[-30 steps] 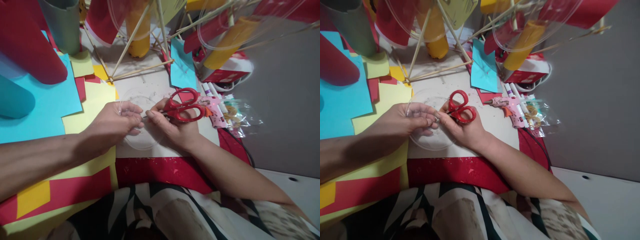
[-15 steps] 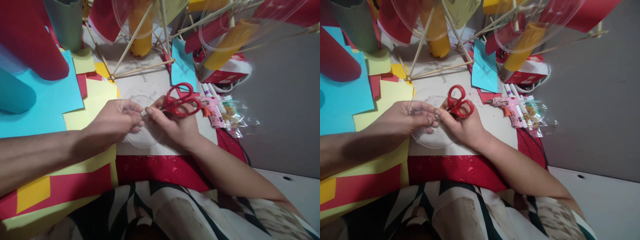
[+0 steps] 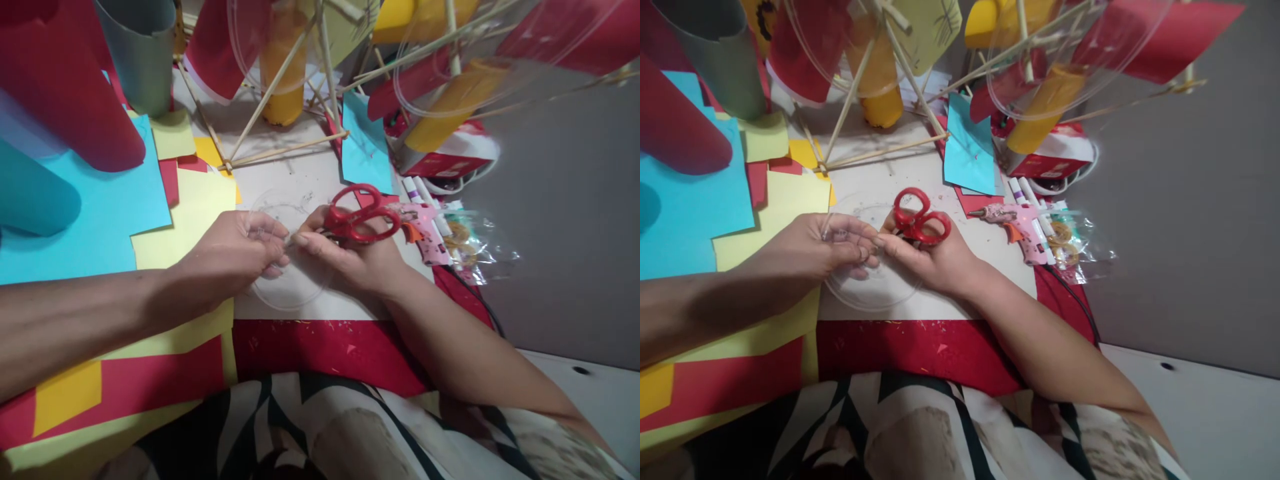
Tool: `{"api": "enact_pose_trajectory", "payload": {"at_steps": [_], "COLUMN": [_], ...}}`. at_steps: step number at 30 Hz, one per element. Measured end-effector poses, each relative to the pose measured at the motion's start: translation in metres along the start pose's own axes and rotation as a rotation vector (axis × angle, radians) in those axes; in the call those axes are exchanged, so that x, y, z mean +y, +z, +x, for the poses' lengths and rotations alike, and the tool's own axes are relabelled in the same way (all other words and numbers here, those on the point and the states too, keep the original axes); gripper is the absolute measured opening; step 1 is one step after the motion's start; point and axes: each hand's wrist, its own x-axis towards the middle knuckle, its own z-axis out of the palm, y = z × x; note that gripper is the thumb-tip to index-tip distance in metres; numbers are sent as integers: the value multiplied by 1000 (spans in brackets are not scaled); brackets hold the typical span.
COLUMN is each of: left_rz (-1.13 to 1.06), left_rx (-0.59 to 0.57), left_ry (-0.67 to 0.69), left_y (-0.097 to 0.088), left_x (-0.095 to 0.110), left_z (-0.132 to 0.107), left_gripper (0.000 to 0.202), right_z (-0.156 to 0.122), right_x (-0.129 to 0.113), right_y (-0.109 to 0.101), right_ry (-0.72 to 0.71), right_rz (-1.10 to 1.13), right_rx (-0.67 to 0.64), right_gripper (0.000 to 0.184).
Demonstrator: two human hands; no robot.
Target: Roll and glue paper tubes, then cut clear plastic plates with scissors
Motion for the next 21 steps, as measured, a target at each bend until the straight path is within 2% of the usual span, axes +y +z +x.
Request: {"api": "enact_pose_trajectory", "payload": {"at_steps": [4, 8, 11, 13, 16, 18, 21], "left_rz": [18, 14, -17, -20, -17, -23, -12], "left_rx": [12, 44, 38, 30, 28, 35, 31], "left_ry": [0, -14, -12, -15, -26, -30, -24], "left_y": [1, 1, 2, 2, 2, 2, 2], "left_x": [0, 1, 2, 2, 0, 0, 1], "left_z": [-1, -2, -2, -2, -1, -2, -2], "left_gripper": [8, 10, 10, 10, 10, 10, 12], "right_z": [-5, -7, -4, -2, 1, 1, -1], "right_x": [-2, -7, -10, -11, -12, -12, -12], "right_y": [0, 5, 9, 10, 13, 14, 13], "right_ry": [0, -18, 45, 107, 228, 272, 199], "right_rz": [-70, -107, -63, 13, 164, 208, 132], "right_rx": [-72, -10, 96, 147, 138, 136, 141], "right_gripper": [19, 21, 22, 28, 41, 41, 31]}}
